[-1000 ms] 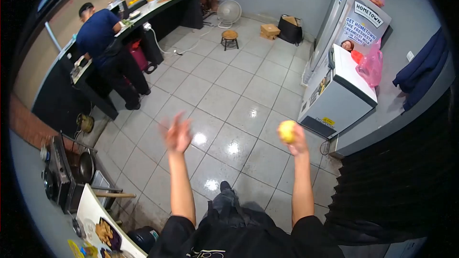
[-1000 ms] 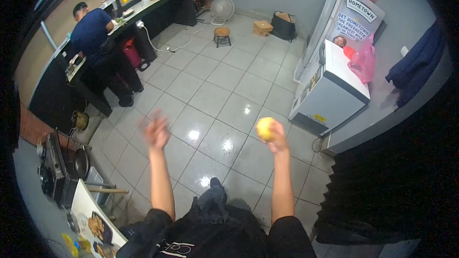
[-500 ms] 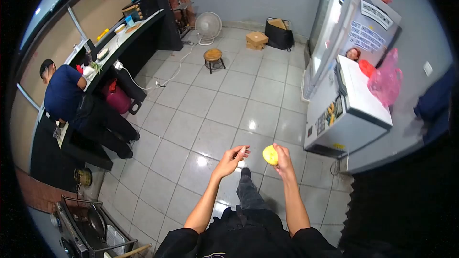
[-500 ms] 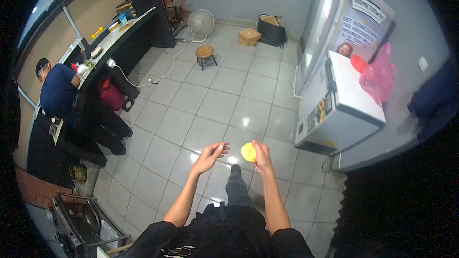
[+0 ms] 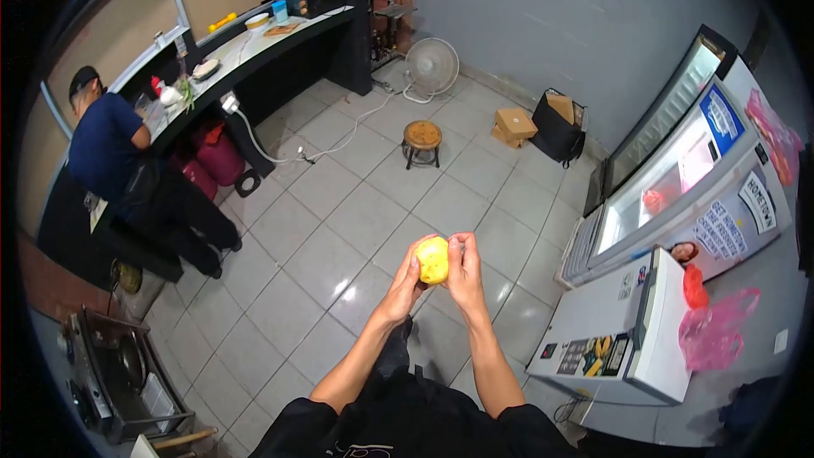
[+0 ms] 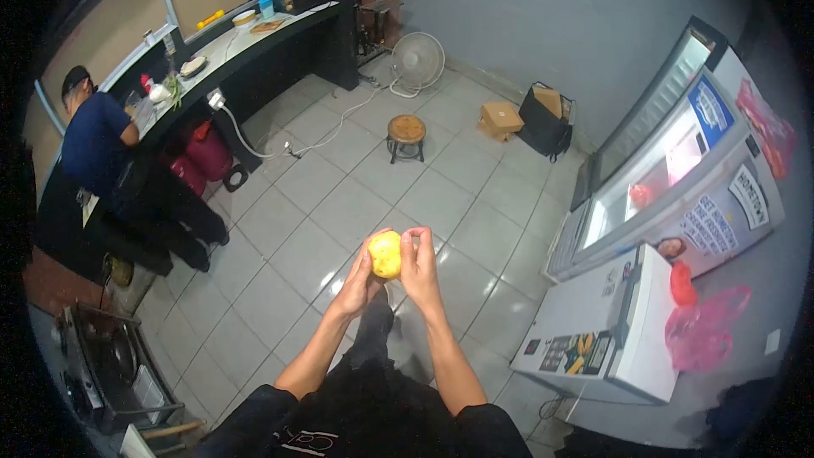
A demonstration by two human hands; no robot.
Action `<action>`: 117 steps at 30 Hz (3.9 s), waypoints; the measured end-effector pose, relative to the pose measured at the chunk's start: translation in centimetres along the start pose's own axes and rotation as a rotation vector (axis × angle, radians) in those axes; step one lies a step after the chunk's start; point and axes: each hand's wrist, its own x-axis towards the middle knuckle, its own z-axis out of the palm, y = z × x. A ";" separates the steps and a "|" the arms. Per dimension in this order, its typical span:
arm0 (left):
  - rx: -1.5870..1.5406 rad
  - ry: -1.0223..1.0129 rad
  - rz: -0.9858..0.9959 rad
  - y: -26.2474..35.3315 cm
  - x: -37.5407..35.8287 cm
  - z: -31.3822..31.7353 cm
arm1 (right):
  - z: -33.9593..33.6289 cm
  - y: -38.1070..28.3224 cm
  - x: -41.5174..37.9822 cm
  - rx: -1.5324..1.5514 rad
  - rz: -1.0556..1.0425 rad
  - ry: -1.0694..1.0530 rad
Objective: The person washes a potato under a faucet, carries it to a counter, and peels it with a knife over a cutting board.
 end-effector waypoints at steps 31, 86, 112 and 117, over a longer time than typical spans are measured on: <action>0.406 0.473 0.228 18.9 65.6 -39.2 | 21.9 5.5 80.5 0.240 0.085 -0.599; 0.115 1.428 0.350 52.9 97.3 -107.3 | 84.1 23.1 147.1 -0.618 -0.392 -1.194; -0.210 1.302 0.367 53.6 96.8 -114.5 | 85.8 23.2 144.9 -0.770 -0.382 -1.205; -0.244 1.188 0.381 53.2 96.6 -114.0 | 85.9 22.8 145.2 -0.714 -0.354 -1.215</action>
